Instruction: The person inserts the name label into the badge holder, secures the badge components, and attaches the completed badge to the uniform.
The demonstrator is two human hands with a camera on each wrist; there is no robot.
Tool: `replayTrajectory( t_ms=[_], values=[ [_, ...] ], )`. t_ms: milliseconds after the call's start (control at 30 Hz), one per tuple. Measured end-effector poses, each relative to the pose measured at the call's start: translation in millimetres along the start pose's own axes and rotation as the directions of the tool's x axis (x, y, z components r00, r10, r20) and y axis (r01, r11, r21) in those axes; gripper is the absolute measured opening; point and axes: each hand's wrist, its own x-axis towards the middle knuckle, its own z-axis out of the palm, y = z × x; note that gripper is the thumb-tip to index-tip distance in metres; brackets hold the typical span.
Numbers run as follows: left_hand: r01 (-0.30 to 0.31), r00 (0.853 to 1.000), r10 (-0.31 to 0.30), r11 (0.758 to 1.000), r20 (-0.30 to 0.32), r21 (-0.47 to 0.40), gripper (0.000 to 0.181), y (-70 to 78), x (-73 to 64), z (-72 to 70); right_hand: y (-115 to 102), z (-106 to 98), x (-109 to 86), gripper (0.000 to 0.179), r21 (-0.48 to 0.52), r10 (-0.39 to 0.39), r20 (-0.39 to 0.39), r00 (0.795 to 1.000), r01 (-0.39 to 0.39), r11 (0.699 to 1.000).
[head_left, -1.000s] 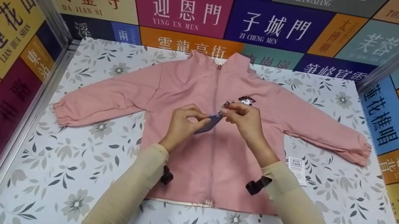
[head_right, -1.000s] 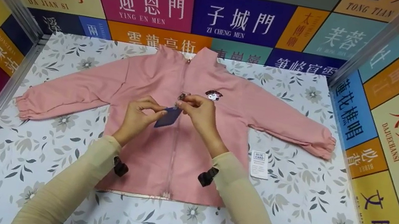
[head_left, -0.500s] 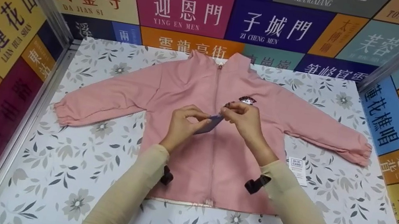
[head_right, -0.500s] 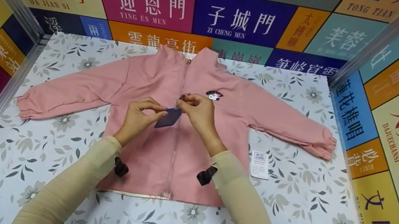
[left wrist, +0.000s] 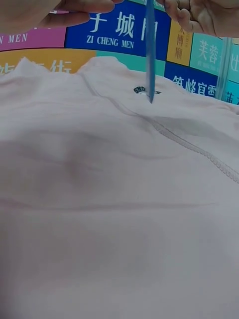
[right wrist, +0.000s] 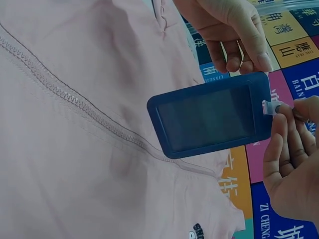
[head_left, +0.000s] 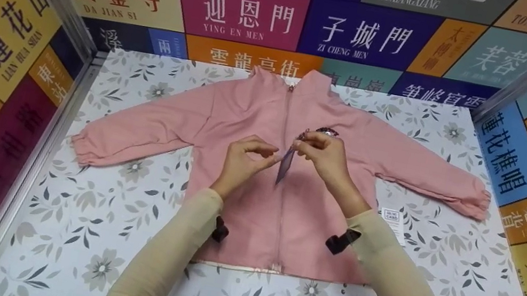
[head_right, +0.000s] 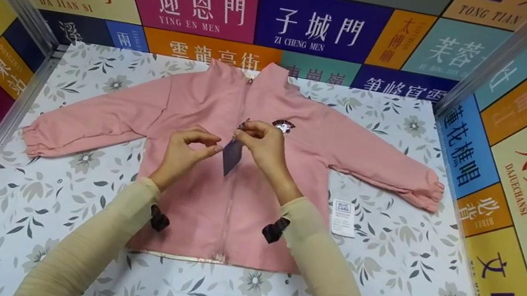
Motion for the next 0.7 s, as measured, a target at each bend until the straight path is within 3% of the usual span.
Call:
replayTrajectory(
  t_ms=[167, 467, 700],
  values=[
    [0.004, 1.0, -0.004, 1.0, -0.001, -0.009, 0.015, 14.4, 2.3, -1.9, -7, -1, -1.4, 0.021, 0.013, -0.032, 0.028, 0.999, 0.031, 0.999],
    [0.044, 0.999, -0.044, 0.999, 0.026, 0.009, 0.016, -11.0, 11.9, 3.6, -30, -4, -10.1, 0.023, 0.056, -0.062, 0.114, 0.992, 0.056, 0.997],
    [0.018, 0.997, -0.018, 1.0, 0.073, -0.004, 0.02, -11.5, 20.2, 2.7, -9, -3, 2.9, 0.025, 0.061, -0.065, 0.163, 0.985, 0.055, 0.997]
  ],
)
